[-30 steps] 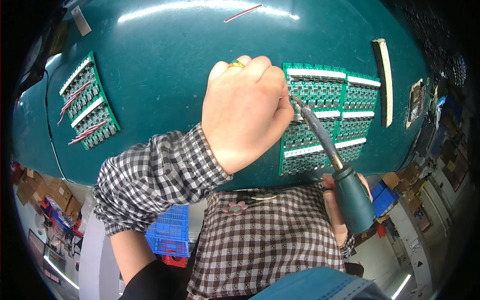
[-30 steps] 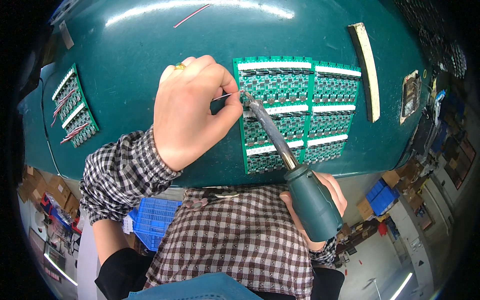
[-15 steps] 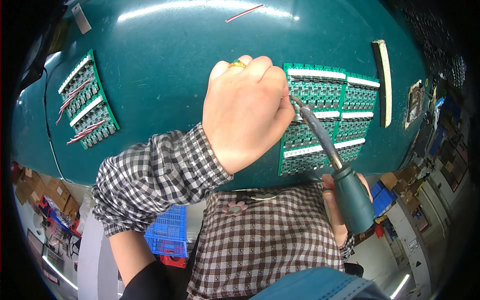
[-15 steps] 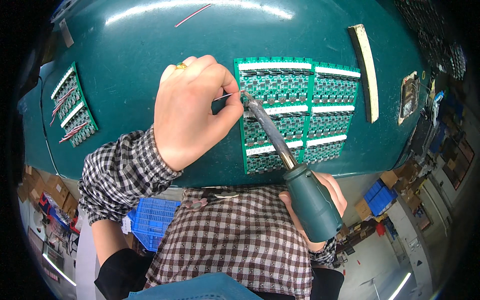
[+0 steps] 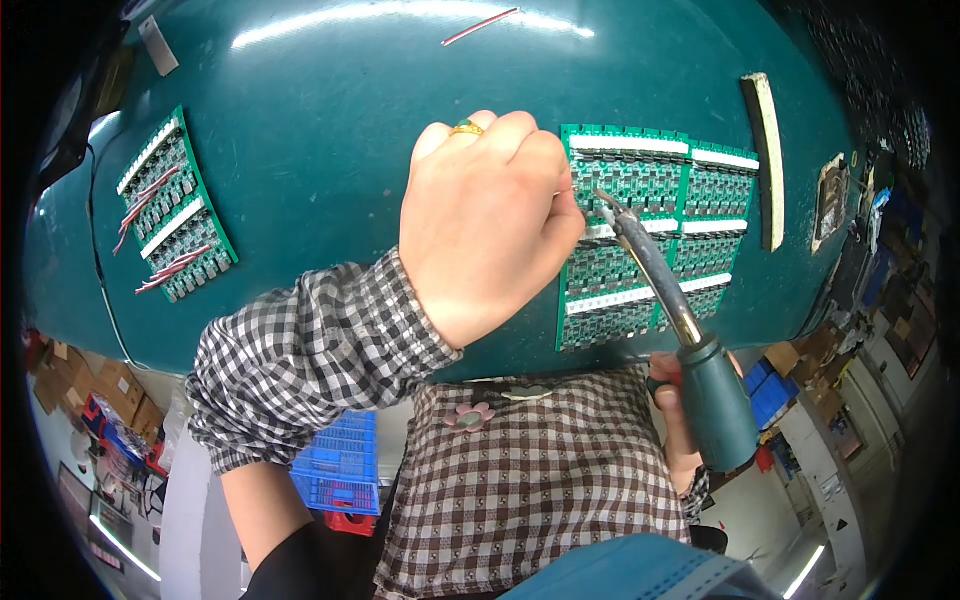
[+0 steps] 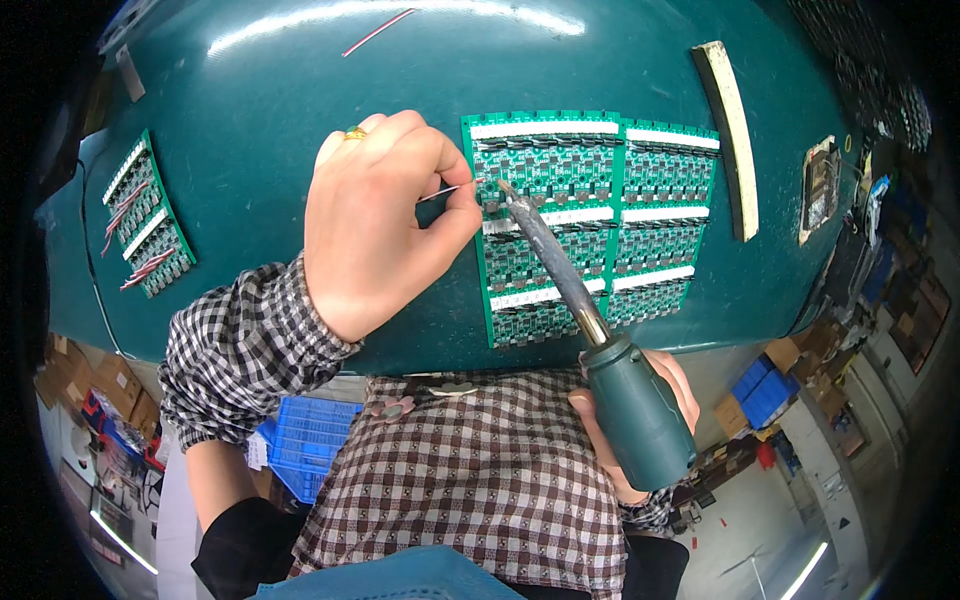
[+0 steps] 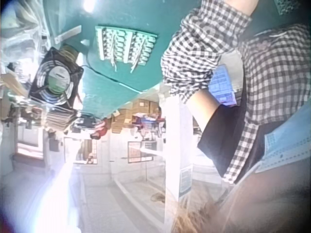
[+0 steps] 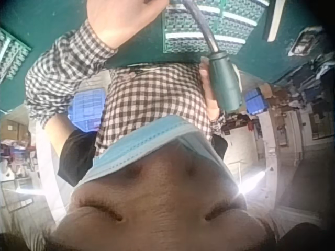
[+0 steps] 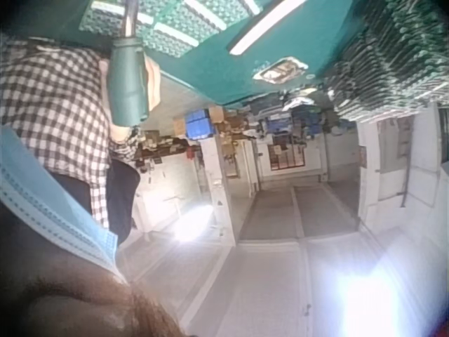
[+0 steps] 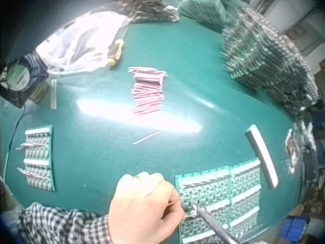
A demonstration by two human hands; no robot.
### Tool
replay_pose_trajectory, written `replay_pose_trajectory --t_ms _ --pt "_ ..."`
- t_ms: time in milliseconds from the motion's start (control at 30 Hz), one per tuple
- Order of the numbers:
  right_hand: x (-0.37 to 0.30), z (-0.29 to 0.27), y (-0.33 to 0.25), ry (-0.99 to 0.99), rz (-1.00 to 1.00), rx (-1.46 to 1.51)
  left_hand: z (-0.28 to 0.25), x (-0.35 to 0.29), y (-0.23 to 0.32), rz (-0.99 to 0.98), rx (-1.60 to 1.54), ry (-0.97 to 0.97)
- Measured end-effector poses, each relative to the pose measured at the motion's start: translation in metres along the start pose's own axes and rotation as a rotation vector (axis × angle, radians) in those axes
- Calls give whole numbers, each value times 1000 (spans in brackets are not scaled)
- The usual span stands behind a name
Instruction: The person uses a soldering iron to attach small red wires to a green circuit board. They repeatedly pick up wires, place them on the board, and apply the soldering iron to secure the connections.
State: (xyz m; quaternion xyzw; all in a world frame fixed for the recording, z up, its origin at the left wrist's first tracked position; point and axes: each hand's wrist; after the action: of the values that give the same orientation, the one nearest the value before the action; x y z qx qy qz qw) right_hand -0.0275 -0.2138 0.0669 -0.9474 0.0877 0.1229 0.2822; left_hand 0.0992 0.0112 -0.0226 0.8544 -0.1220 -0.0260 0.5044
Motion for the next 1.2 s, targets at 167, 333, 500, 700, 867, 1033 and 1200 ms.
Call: replay_pose_trajectory --t_ms 167,333,500,700,867,1033,1200 --pt "-3 -1 2 -57 163 201 0 1 2 7 14 -21" --pt "-4 7 -6 45 309 556 -2 1 2 4 19 -43" --pt "-6 7 9 23 321 702 -2 2 -1 22 11 -51" --pt "-5 11 20 23 316 833 -3 2 -1 28 10 -58" --pt "-7 13 28 30 292 855 -3 1 -1 38 6 -62" --pt "1 14 43 78 243 898 -6 1 0 45 18 -89" --pt "9 9 64 119 213 982 -10 -1 4 11 4 -124"
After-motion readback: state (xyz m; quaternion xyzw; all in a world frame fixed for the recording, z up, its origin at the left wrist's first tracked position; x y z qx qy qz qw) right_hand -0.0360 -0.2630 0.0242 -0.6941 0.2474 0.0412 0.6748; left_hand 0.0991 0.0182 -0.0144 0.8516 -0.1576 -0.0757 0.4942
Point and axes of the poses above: each hand's wrist, its own x-axis towards the middle knuckle, its own z-axis out of the palm, y = z × x, and after that the axes turned 14 degrees about -x, right-handed
